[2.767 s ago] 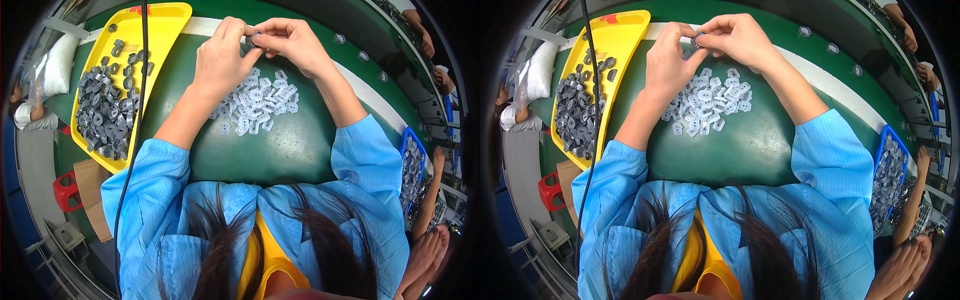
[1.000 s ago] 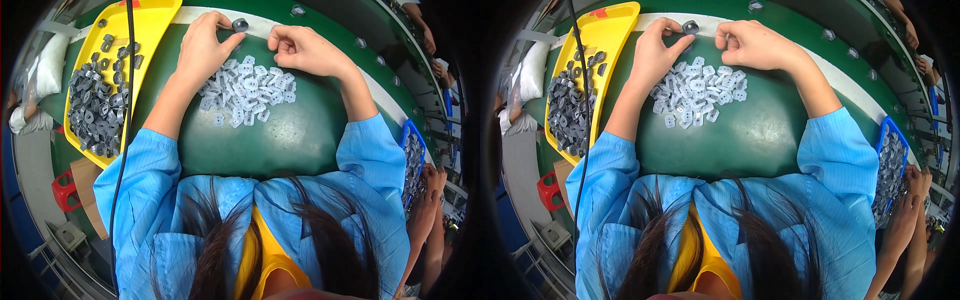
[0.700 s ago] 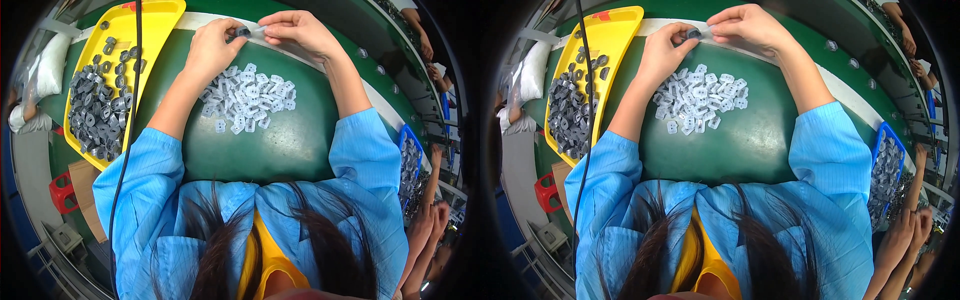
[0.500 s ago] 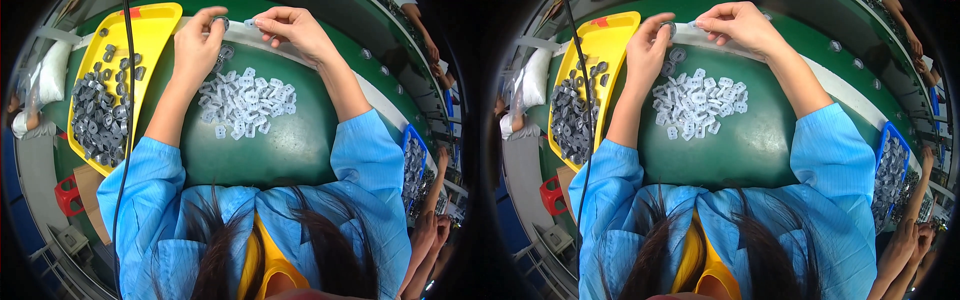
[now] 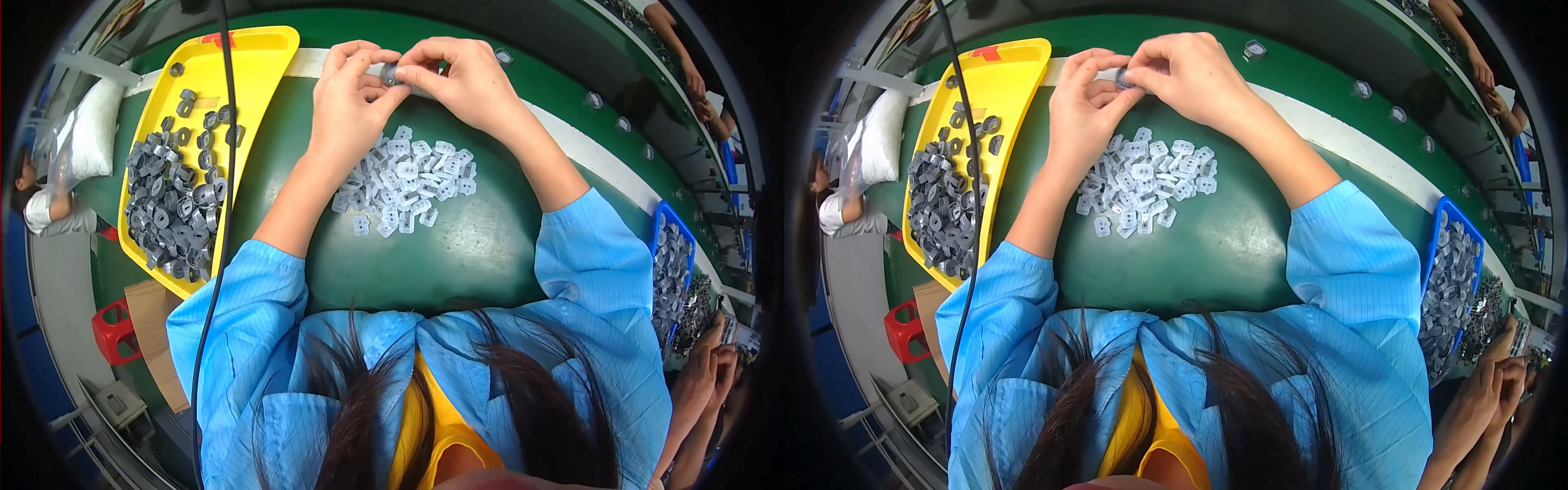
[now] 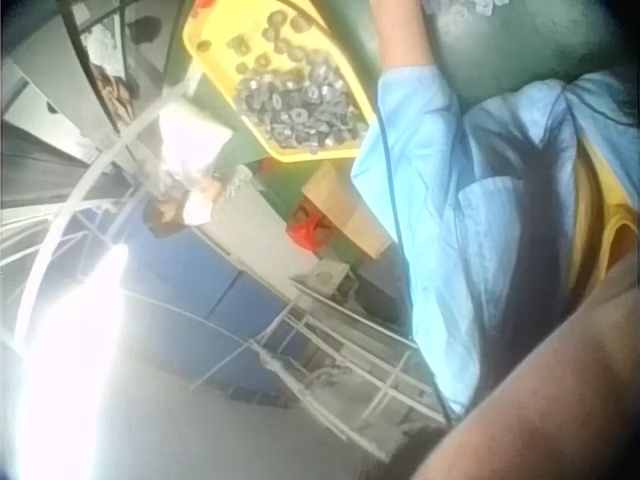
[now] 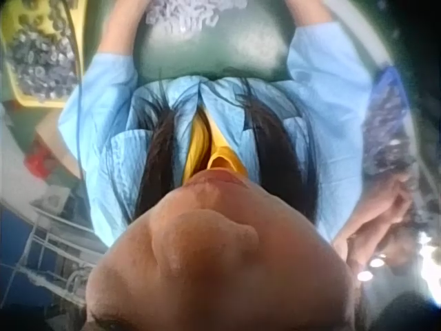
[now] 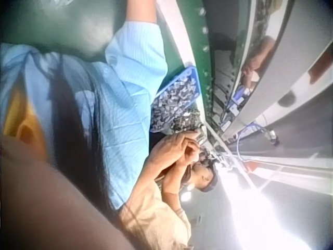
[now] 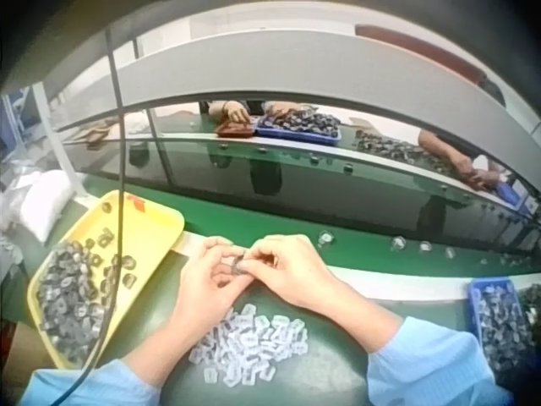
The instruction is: The person assembles small grey plastic components with white plastic clips by hand on an industrial workbench.
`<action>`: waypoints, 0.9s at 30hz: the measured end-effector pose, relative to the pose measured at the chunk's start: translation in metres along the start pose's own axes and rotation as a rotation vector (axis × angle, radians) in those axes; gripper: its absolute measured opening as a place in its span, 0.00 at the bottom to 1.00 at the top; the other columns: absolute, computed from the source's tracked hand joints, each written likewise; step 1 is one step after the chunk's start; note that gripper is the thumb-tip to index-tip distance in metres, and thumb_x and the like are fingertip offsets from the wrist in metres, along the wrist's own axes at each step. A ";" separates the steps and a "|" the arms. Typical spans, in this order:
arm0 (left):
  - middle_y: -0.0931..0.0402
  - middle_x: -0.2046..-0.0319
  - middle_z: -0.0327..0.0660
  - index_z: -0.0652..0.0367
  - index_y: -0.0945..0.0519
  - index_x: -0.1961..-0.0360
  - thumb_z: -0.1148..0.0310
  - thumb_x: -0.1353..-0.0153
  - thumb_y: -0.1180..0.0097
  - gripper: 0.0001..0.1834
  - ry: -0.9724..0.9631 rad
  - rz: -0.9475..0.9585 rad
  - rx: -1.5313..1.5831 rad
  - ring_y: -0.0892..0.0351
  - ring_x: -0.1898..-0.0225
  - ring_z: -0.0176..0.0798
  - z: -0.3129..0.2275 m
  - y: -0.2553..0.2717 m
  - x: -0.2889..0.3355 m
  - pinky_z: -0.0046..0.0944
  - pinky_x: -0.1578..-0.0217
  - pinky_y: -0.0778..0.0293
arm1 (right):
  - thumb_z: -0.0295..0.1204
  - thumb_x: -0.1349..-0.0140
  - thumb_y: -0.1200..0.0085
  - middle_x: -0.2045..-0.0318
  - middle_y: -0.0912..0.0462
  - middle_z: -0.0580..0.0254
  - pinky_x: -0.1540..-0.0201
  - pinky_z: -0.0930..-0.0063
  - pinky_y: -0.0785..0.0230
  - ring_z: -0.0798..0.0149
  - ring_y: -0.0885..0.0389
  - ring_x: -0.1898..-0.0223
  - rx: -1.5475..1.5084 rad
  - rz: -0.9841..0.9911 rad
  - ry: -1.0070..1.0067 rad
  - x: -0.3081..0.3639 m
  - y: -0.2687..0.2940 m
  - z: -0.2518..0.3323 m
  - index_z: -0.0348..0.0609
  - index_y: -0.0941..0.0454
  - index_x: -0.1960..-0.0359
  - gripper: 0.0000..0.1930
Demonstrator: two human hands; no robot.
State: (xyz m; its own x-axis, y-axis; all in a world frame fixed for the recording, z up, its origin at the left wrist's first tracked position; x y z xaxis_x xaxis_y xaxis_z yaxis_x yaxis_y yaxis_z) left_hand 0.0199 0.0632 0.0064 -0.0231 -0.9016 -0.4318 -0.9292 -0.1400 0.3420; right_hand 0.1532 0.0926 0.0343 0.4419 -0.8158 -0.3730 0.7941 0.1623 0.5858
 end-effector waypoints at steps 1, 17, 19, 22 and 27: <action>0.34 0.52 0.45 0.62 0.22 0.60 0.78 0.51 0.37 0.15 -0.046 -0.008 -0.020 0.18 0.68 0.37 -0.001 0.001 0.001 0.30 0.67 0.19 | 0.31 0.47 0.41 0.78 0.19 0.57 0.70 0.73 0.28 0.63 0.20 0.76 0.001 0.005 0.007 -0.001 0.001 -0.001 0.37 0.19 0.70 0.09; 0.42 0.44 0.49 0.61 0.23 0.62 0.79 0.52 0.37 0.14 -0.174 0.029 -0.056 0.21 0.75 0.34 -0.014 0.000 0.004 0.31 0.70 0.22 | 0.28 0.47 0.39 0.73 0.19 0.62 0.66 0.83 0.29 0.74 0.22 0.72 -0.758 0.220 -0.475 0.005 -0.017 -0.036 0.37 0.20 0.65 0.09; 0.42 0.44 0.49 0.60 0.23 0.61 0.79 0.52 0.37 0.15 -0.162 0.052 -0.060 0.21 0.75 0.34 -0.013 0.000 0.004 0.31 0.71 0.23 | 0.27 0.48 0.39 0.74 0.20 0.63 0.67 0.84 0.29 0.74 0.23 0.73 -0.634 0.230 -0.482 0.004 -0.018 -0.037 0.37 0.21 0.68 0.08; 0.42 0.43 0.48 0.61 0.23 0.61 0.79 0.52 0.37 0.15 -0.182 0.078 -0.058 0.22 0.75 0.33 -0.015 0.001 0.004 0.31 0.71 0.24 | 0.28 0.48 0.39 0.75 0.20 0.63 0.68 0.83 0.30 0.75 0.23 0.73 -0.617 0.212 -0.439 0.007 -0.015 -0.025 0.37 0.21 0.70 0.08; 0.39 0.43 0.45 0.60 0.22 0.59 0.78 0.50 0.37 0.16 -0.185 0.129 -0.120 0.22 0.73 0.29 -0.022 0.001 0.009 0.28 0.71 0.25 | 0.28 0.48 0.40 0.75 0.20 0.64 0.67 0.82 0.29 0.75 0.23 0.73 -0.549 0.255 -0.381 0.007 -0.016 -0.025 0.37 0.22 0.68 0.08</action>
State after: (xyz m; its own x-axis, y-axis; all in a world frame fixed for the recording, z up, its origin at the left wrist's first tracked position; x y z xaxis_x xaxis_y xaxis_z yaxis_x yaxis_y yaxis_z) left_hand 0.0264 0.0459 0.0211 -0.2159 -0.8267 -0.5196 -0.8640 -0.0862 0.4961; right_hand 0.1541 0.0978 0.0044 0.5454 -0.8358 0.0633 0.8249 0.5486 0.1368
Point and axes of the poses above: each hand's wrist, its own x-axis away from the middle knuckle, its own y-axis out of the back of the hand, z = x × y, the point moved 6 cm from there along -x, towards the middle knuckle
